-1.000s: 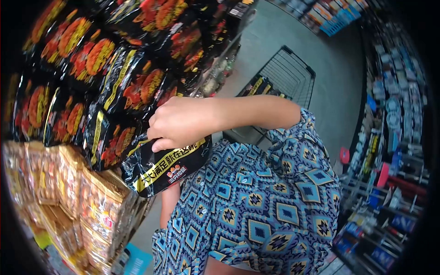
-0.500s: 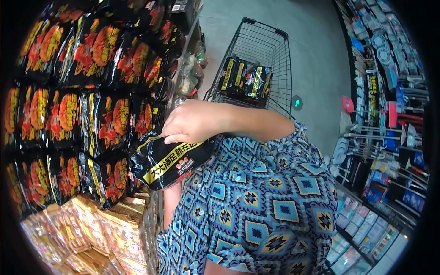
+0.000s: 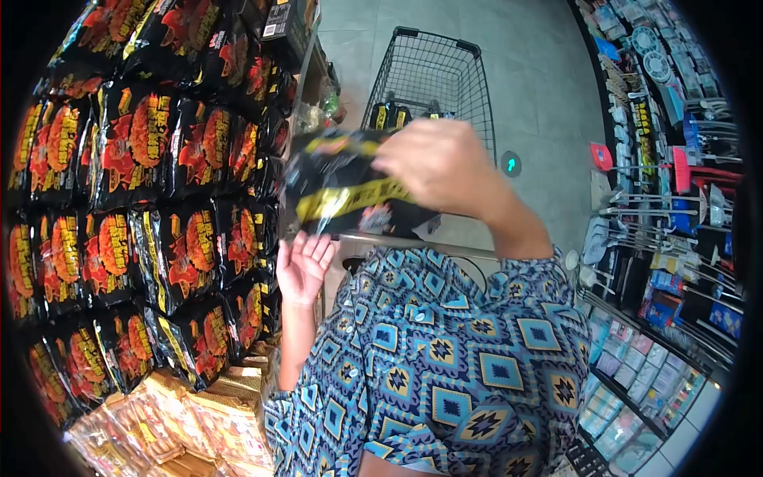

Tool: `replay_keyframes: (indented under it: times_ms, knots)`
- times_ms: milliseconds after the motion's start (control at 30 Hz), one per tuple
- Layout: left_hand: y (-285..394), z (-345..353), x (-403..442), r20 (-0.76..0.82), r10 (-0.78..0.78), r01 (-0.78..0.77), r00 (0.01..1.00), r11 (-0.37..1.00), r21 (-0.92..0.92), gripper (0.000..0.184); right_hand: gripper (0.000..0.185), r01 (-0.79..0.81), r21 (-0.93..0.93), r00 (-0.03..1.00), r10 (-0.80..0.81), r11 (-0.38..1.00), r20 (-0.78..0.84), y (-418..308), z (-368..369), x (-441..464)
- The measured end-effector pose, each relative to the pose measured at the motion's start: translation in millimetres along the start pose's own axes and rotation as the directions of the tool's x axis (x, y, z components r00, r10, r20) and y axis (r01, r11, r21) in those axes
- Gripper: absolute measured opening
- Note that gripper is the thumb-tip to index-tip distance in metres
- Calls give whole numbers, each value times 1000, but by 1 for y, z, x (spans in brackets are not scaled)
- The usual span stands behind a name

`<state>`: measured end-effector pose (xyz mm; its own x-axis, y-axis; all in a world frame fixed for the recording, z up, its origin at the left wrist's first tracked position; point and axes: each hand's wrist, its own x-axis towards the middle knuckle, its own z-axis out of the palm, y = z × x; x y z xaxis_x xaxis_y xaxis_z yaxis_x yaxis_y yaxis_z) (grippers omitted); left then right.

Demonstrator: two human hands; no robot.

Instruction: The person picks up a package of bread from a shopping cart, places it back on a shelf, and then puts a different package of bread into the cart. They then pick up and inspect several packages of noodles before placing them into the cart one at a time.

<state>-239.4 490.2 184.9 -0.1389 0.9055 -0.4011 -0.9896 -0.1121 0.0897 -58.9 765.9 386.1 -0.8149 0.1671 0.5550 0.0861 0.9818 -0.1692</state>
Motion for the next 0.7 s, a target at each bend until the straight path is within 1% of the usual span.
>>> replay_keyframes:
  times_ms: [33, 67, 100, 133, 167, 200, 233, 267, 333, 367, 400, 433, 467, 500, 533, 567, 600, 633, 667, 700]
  knots:
    - [0, 5, -1, -133, 21, -16, 991, 999, 37, 50, 8, -76, -50, 997, 77, 996, 20, 16, -8, -5]
    - [1, -4, -2, -151, 8, -5, 988, 1000, 22, 47, 9, -100, -189, 993, 109, 977, 35, 38, -5, -14]
    - [1, -15, -3, -168, -2, 3, 986, 1000, 7, 46, 14, -224, -228, 973, 231, 948, 5, 57, -7, -17]
    - [1, -27, -10, -190, -8, 6, 982, 1000, -12, 44, 22, -420, -233, 904, 427, 877, -22, 74, -2, -21]
    - [1, -36, -11, -194, -8, 5, 981, 1000, -15, 44, 29, -553, -320, 806, 591, 769, 26, 98, 2, -23]
    - [-1, -44, -11, -230, -23, 15, 973, 999, -38, 42, 32, -592, -393, 754, 655, 703, 35, 128, 9, -27]
    - [-4, -49, -10, -264, -43, 29, 963, 998, -58, 40, 33, -607, -427, 732, 681, 670, 30, 156, 12, -30]
    - [-7, -54, -11, -271, -45, 30, 962, 998, -59, 40, 33, -608, -425, 729, 684, 670, 35, 182, 19, -33]
    - [-13, -64, -9, -395, -68, 40, 916, 996, -80, 37, 34, -676, -519, 601, 799, 523, 23, 233, 40, -42]
    - [-12, -76, -26, -436, -64, 37, 897, 997, -68, 36, 34, -674, -517, 598, 801, 527, 37, 241, 56, -47]
    - [-15, -88, -27, -442, -62, 35, 895, 997, -69, 36, 34, -714, -514, 544, 839, 475, 19, 265, 69, -54]
    - [-17, -101, -30, -496, -64, 38, 866, 997, -63, 36, 34, -749, -511, 488, 873, 421, 3, 288, 84, -63]
    - [-19, -109, -30, -549, -68, 41, 833, 997, -60, 36, 34, -748, -510, 488, 873, 425, 11, 315, 100, -72]
    - [-22, -113, -33, -634, -38, 45, 772, 999, -6, 34, 35, -788, -469, 454, 891, 399, -4, 337, 118, -84]
    - [-23, -122, -40, -641, -38, 44, 766, 999, -7, 34, 35, -825, -427, 417, 909, 371, -17, 353, 133, -94]
    - [-25, -131, -47, -715, -18, 61, 698, 998, 35, 32, 36, -892, -367, 278, 960, 265, 18, 362, 147, -97]
    - [-23, -137, -79, -783, -1, 83, 622, 994, 65, 30, 35, -905, -346, 255, 967, 246, 20, 351, 161, -104]
    - [-23, -140, -87, -790, 1, 81, 614, 995, 64, 30, 35, -928, -313, 209, 978, 202, 10, 356, 179, -110]
    - [-23, -140, -94, -822, 1, 104, 569, 992, 73, 30, 35, -947, -279, 164, 986, 157, -1, 360, 198, -116]
    - [-25, -140, -95, -853, 3, 124, 522, 989, 79, 29, 34, -950, -276, 150, 989, 146, 7, 371, 219, -122]
